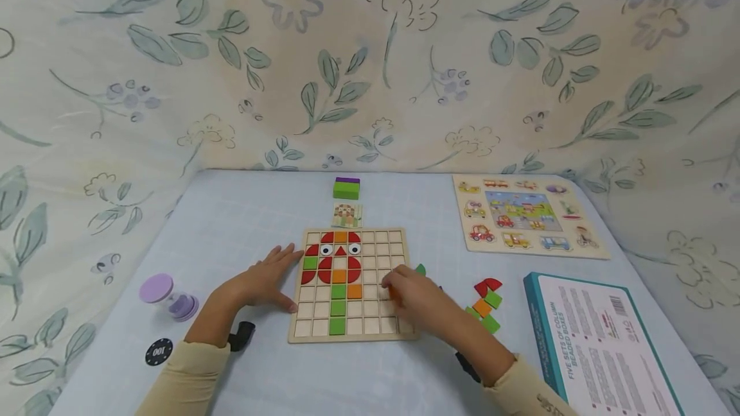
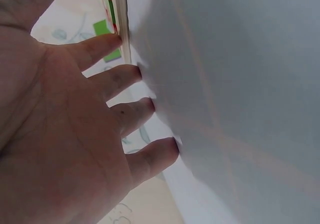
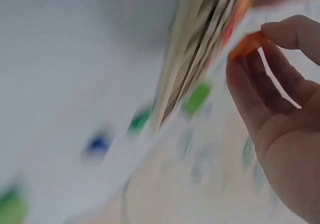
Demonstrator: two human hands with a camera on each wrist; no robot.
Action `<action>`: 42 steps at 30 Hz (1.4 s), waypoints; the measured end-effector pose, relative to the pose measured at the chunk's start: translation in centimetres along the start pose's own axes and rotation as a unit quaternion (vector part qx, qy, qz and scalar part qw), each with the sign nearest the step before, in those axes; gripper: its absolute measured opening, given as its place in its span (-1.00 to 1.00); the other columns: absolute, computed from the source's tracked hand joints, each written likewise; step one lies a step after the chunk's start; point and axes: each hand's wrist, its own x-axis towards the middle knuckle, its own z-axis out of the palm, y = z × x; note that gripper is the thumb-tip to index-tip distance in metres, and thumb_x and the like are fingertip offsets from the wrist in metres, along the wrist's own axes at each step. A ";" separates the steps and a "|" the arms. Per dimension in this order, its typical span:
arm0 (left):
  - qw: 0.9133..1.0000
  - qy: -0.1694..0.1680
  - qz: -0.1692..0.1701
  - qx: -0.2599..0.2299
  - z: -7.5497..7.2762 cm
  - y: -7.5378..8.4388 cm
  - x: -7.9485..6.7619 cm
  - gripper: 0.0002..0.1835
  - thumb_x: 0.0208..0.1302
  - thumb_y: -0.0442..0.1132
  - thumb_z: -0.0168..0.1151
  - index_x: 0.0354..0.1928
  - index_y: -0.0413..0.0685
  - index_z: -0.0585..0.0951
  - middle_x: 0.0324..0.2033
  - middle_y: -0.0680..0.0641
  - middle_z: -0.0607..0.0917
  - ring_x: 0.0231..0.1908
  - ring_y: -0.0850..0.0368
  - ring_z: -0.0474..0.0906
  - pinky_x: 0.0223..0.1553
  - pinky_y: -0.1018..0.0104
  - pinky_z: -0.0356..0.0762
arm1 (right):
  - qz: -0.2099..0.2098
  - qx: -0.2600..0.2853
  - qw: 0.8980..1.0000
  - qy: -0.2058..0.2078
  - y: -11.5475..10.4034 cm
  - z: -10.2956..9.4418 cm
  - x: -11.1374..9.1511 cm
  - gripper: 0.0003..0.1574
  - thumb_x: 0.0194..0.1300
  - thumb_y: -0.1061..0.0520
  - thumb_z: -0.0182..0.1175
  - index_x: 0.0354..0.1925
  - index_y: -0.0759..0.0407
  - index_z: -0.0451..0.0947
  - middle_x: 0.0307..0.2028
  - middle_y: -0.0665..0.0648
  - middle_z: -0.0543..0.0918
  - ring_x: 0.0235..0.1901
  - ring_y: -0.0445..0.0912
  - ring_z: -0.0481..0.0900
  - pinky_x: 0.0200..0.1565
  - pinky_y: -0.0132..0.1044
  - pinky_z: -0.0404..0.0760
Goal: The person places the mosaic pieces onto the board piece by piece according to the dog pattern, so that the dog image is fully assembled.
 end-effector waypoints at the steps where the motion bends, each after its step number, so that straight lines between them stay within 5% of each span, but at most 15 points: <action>1: 1.000 -0.001 -0.001 -0.002 0.0 -0.1 0.1 0.18 -0.39 0.05 0.54 0.37 0.11 0.10 0.40 -0.07 -0.04 0.38 -0.11 -0.27 0.24 -0.26 -0.10 | -0.023 -0.003 1.000 -0.005 -0.8 0.5 0.3 -0.66 0.04 0.15 0.32 -0.15 0.02 0.53 -0.20 -0.11 0.54 -0.25 -0.25 0.45 -0.15 -0.40 0.56; 9: 1.000 -0.005 -0.005 -0.006 0.5 -0.1 0.3 0.19 -0.41 0.07 0.54 0.37 0.13 0.10 0.40 -0.06 -0.03 0.38 -0.09 -0.27 0.26 -0.23 -0.12 | -0.134 -0.058 0.989 -0.003 -3.7 3.3 1.7 -0.80 0.08 0.19 0.27 -0.25 0.09 0.58 -0.30 -0.06 0.60 -0.28 -0.20 0.53 -0.19 -0.39 0.57; 19: 1.000 -0.004 -0.009 0.000 -0.3 0.2 0.1 0.19 -0.38 0.06 0.53 0.38 0.13 0.08 0.40 -0.06 -0.05 0.38 -0.08 -0.28 0.26 -0.22 -0.12 | -0.159 -0.064 0.985 0.024 -3.6 3.6 2.7 -0.91 0.05 0.12 0.31 -0.37 0.01 0.64 -0.32 -0.08 0.60 -0.28 -0.20 0.51 -0.19 -0.42 0.55; 30: 1.000 -0.001 -0.009 -0.005 -0.1 -0.2 -0.2 0.18 -0.39 0.05 0.54 0.37 0.10 0.10 0.39 -0.09 -0.02 0.38 -0.11 -0.26 0.25 -0.24 -0.12 | -0.176 -0.035 0.984 -0.017 -3.3 3.0 2.6 -0.76 0.05 0.19 0.31 -0.22 0.07 0.67 -0.24 -0.04 0.59 -0.19 -0.20 0.52 -0.11 -0.44 0.54; 33: 1.000 -0.001 -0.008 -0.008 0.2 -0.2 -0.1 0.18 -0.40 0.05 0.54 0.37 0.10 0.10 0.39 -0.09 -0.01 0.38 -0.12 -0.26 0.25 -0.25 -0.11 | -0.141 -0.037 0.989 -0.026 -3.0 2.5 2.2 -0.74 0.08 0.15 0.29 -0.19 0.05 0.65 -0.22 -0.05 0.58 -0.19 -0.19 0.50 -0.11 -0.39 0.54; 37: 1.000 -0.001 -0.005 -0.005 0.4 -0.1 0.0 0.18 -0.40 0.07 0.54 0.37 0.13 0.10 0.39 -0.07 -0.01 0.38 -0.10 -0.26 0.26 -0.23 -0.10 | -0.005 -0.046 0.999 -0.025 -1.2 0.7 0.8 -0.75 0.09 0.12 0.29 -0.19 0.04 0.63 -0.24 -0.07 0.58 -0.23 -0.20 0.52 -0.18 -0.31 0.58; 42: 1.000 0.005 -0.002 0.003 0.1 0.0 0.0 0.18 -0.41 0.06 0.54 0.37 0.13 0.11 0.39 -0.06 -0.01 0.38 -0.10 -0.25 0.25 -0.24 -0.09 | 0.143 -0.091 0.984 -0.048 3.0 -2.0 -1.7 -0.79 0.08 0.20 0.27 -0.23 0.10 0.59 -0.33 0.04 0.62 -0.39 -0.11 0.54 -0.33 -0.23 0.58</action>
